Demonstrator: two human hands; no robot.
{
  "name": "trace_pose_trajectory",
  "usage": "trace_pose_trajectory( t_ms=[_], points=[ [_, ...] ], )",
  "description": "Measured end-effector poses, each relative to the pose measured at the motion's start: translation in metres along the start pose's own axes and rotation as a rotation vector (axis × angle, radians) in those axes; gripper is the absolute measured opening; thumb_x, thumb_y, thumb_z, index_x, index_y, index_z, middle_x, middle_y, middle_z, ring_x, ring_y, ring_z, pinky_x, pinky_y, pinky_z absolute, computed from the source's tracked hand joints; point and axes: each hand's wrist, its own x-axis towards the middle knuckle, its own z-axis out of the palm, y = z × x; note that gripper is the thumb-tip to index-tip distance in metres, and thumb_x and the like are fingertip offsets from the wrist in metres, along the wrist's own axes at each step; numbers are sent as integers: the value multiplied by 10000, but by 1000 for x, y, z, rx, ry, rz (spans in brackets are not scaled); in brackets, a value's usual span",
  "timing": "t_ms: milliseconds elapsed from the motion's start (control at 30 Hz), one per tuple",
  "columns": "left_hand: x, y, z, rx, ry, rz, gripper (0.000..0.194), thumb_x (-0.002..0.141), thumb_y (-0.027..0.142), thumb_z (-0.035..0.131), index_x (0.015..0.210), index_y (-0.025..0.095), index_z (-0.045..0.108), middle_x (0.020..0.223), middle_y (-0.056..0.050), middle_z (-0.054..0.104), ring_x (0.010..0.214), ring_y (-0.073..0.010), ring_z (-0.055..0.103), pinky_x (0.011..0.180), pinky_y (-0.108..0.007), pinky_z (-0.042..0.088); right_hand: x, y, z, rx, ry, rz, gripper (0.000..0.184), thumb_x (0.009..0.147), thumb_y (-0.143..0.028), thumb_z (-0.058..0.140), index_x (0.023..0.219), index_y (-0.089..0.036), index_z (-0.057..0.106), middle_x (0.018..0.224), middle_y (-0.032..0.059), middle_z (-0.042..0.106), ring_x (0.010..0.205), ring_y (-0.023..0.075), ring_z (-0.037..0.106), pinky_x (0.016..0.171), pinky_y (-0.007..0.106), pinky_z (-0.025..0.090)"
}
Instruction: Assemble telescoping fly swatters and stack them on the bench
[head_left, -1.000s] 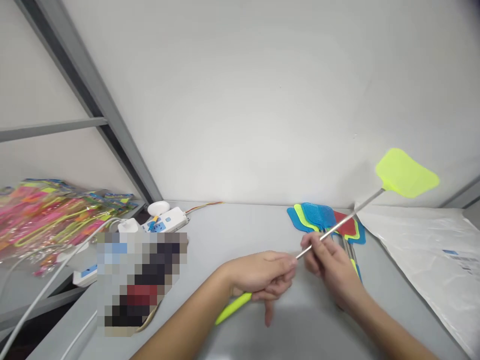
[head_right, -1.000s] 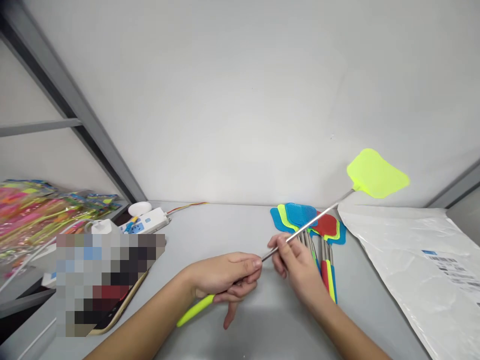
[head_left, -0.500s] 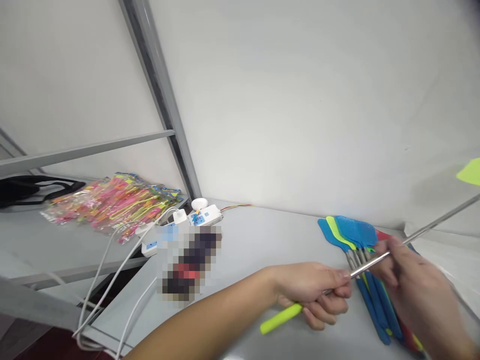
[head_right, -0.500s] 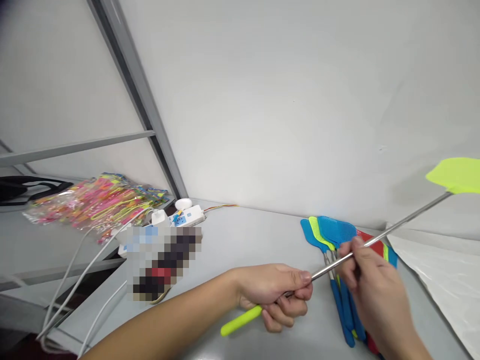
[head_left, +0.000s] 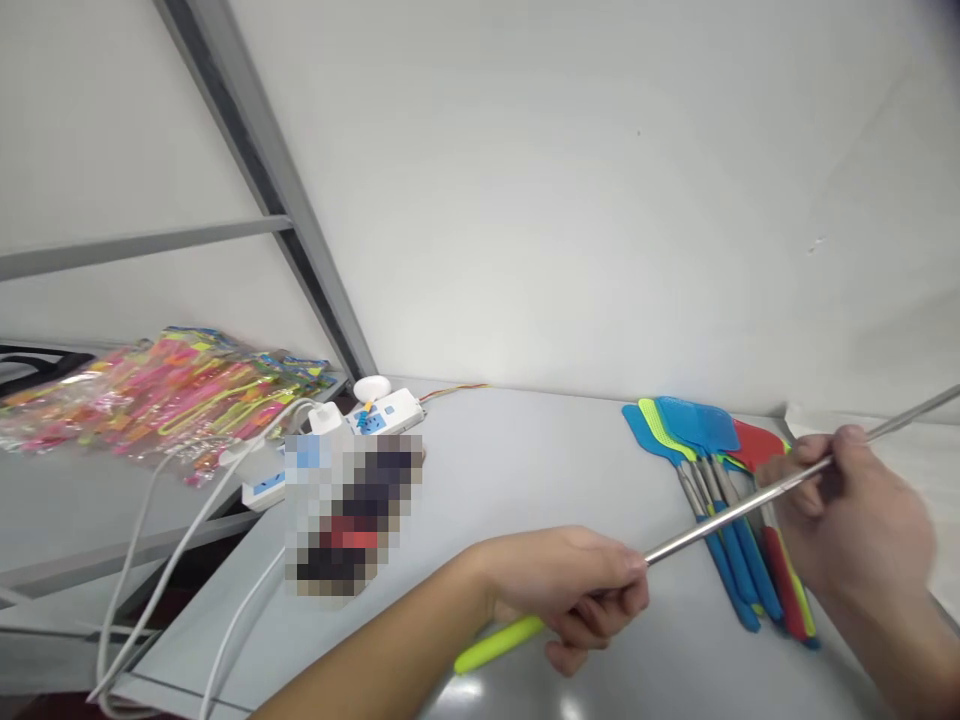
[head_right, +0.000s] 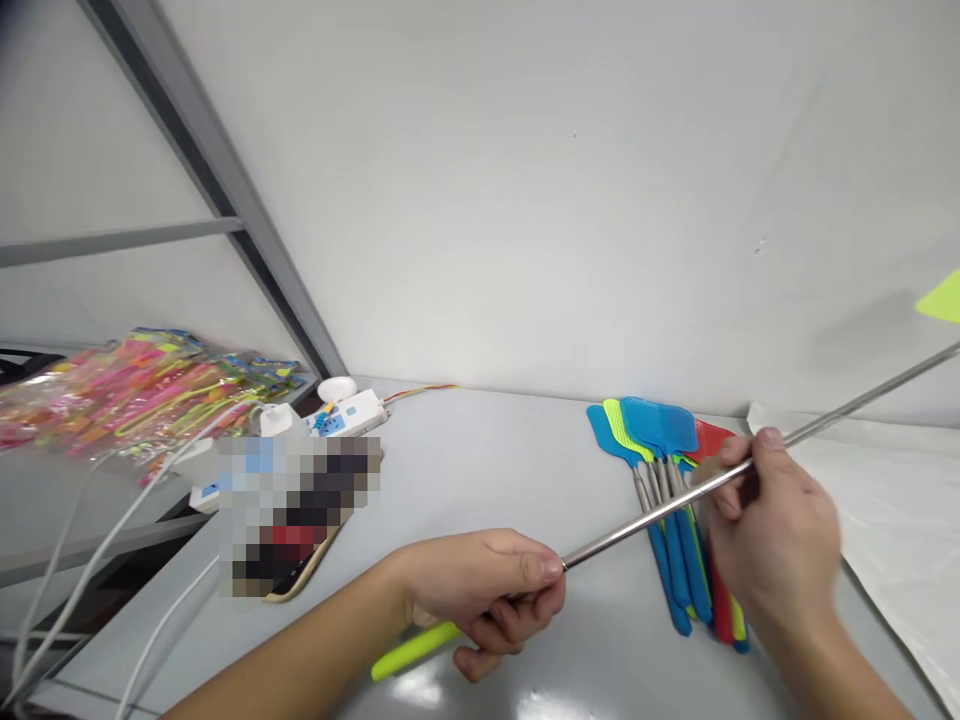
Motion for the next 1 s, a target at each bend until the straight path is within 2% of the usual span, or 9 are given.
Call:
trace_pose_trajectory(
  t_ms=[33, 100, 267, 367, 667, 733, 833, 933, 1000],
  points=[
    [0, -2, 1, -4, 6, -2, 359, 896, 550, 520, 770, 217, 467, 551, 83, 241, 411, -59, 176, 357, -170, 244, -7, 3, 8, 26, 39, -10, 286, 888, -457, 577, 690, -250, 579, 475, -27, 327, 462, 138, 294, 466, 360, 260],
    [-1, -5, 1, -21, 1, 0, 357, 908, 543, 498, 771, 214, 475, 543, 84, 239, 406, -59, 172, 351, -166, 230, -24, 11, 23, 23, 9, 26, 297, 911, -458, 532, 713, -240, 569, 485, -38, 344, 469, 125, 297, 480, 322, 259],
    [-5, -5, -3, -49, -35, 4, 396, 918, 560, 461, 731, 212, 442, 523, 89, 219, 392, -60, 150, 341, -164, 206, -53, 22, 43, -42, -192, 180, 402, 963, -495, 419, 678, -225, 506, 463, -56, 303, 459, 111, 273, 488, 291, 234],
    [-7, -2, -5, -55, -15, -36, 421, 902, 579, 482, 705, 221, 380, 537, 87, 214, 409, -58, 137, 350, -152, 159, -46, 15, 39, -64, -174, 210, 385, 955, -469, 462, 670, -215, 510, 453, -57, 283, 469, 108, 272, 486, 285, 215],
    [-9, 2, -4, 38, 91, -70, 425, 901, 583, 489, 702, 218, 404, 545, 87, 230, 431, -64, 154, 374, -179, 154, -8, -5, 15, -44, 23, 63, 362, 952, -450, 470, 670, -223, 475, 439, -60, 279, 443, 113, 267, 462, 288, 219],
    [-12, 4, -5, 119, 145, -78, 401, 914, 572, 474, 737, 212, 447, 563, 83, 270, 454, -70, 195, 401, -185, 209, -4, -7, 13, -36, 38, 37, 354, 954, -438, 471, 672, -223, 475, 434, -62, 276, 435, 111, 262, 458, 288, 222],
    [-16, 9, -4, 374, 313, -55, 369, 941, 536, 433, 829, 207, 558, 640, 57, 386, 519, -84, 302, 468, -199, 284, 0, -9, 13, -21, 59, -15, 350, 957, -435, 467, 677, -224, 481, 431, -63, 282, 429, 108, 253, 449, 285, 219],
    [-17, 11, 1, 691, 479, 60, 352, 973, 468, 387, 882, 227, 627, 747, 34, 509, 643, -106, 440, 572, -217, 334, -6, -7, 17, 5, 67, -86, 347, 964, -449, 442, 700, -230, 490, 450, -64, 295, 439, 108, 260, 456, 278, 236],
    [-14, 11, 5, 843, 540, 131, 366, 988, 454, 355, 886, 237, 631, 762, 32, 550, 705, -121, 490, 626, -228, 340, -18, 0, 23, -35, 9, -63, 336, 960, -460, 454, 717, -232, 497, 480, -66, 307, 450, 102, 274, 467, 271, 244]
  ],
)
